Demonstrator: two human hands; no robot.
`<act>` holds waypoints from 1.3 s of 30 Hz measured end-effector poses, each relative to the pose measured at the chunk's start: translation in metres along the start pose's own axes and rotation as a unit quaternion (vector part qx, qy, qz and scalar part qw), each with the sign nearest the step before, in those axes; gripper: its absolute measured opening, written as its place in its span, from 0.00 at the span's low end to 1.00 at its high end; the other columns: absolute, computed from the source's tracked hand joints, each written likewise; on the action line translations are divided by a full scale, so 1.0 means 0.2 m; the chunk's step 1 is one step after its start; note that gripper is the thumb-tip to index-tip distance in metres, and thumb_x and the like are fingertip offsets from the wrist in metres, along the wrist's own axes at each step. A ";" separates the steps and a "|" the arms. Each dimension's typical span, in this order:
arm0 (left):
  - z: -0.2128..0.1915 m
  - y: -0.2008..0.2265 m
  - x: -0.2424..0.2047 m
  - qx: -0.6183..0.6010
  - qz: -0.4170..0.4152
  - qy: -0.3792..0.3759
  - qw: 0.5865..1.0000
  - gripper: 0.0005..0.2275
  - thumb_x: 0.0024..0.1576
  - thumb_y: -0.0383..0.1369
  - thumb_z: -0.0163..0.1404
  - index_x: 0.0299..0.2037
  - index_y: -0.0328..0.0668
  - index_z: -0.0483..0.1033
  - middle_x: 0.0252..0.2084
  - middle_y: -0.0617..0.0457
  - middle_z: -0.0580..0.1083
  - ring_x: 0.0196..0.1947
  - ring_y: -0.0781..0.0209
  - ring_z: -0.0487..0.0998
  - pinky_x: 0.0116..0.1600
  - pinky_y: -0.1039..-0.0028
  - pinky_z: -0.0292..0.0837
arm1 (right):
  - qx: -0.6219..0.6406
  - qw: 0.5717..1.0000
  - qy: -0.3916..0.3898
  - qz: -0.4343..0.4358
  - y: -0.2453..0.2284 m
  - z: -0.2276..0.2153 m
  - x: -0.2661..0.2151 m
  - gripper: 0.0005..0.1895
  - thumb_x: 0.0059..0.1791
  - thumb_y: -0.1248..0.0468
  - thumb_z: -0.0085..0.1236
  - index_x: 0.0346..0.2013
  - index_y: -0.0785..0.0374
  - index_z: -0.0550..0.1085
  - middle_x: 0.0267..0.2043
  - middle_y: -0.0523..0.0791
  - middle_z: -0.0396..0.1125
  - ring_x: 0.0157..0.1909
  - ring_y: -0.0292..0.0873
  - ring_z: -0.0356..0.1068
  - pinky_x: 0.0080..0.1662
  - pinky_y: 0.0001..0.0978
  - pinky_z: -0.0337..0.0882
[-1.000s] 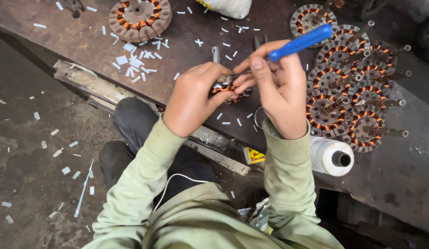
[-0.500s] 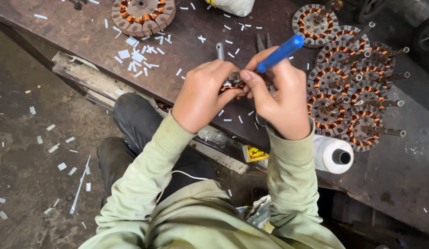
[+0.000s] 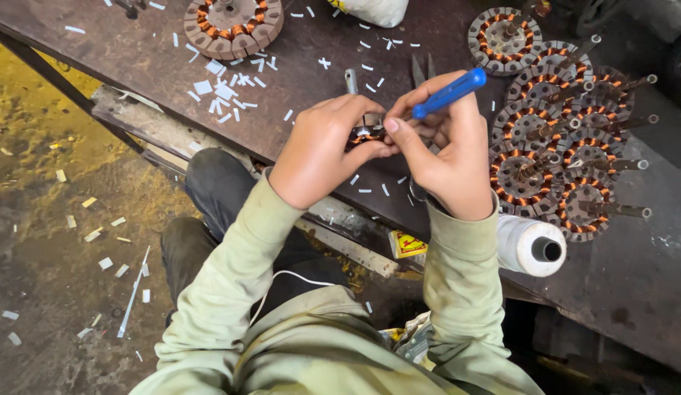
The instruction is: The person cuts small white plastic pieces using shears and inserts them into slots on a circular motor stator. They use a blue-handled screwdriver to press the pieces into place, repeating the process across multiple stators on a cluttered workbench.
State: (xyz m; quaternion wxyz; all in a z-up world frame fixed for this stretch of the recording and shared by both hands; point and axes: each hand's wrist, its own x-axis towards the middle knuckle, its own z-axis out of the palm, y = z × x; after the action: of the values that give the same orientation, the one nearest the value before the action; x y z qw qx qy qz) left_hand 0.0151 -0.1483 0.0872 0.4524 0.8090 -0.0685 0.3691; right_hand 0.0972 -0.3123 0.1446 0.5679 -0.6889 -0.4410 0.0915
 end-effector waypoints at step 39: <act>0.03 -0.19 -0.09 -0.167 -0.131 0.021 0.977 0.15 0.51 0.28 0.68 0.38 0.37 0.71 0.34 0.62 0.72 0.33 0.77 0.66 0.38 0.82 0.63 | 0.177 0.975 0.130 -0.036 0.13 -0.09 -0.05 0.14 0.67 0.62 0.46 0.61 0.60 0.53 0.45 0.55 0.69 0.37 0.44 0.71 0.39 0.32 0.74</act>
State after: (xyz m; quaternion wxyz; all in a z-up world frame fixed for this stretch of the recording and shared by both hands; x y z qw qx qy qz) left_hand 0.0229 -0.1335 0.0477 0.6269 0.7160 -0.0131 0.3069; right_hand 0.1161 -0.3305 0.1241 0.7362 -0.5672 -0.3648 0.0566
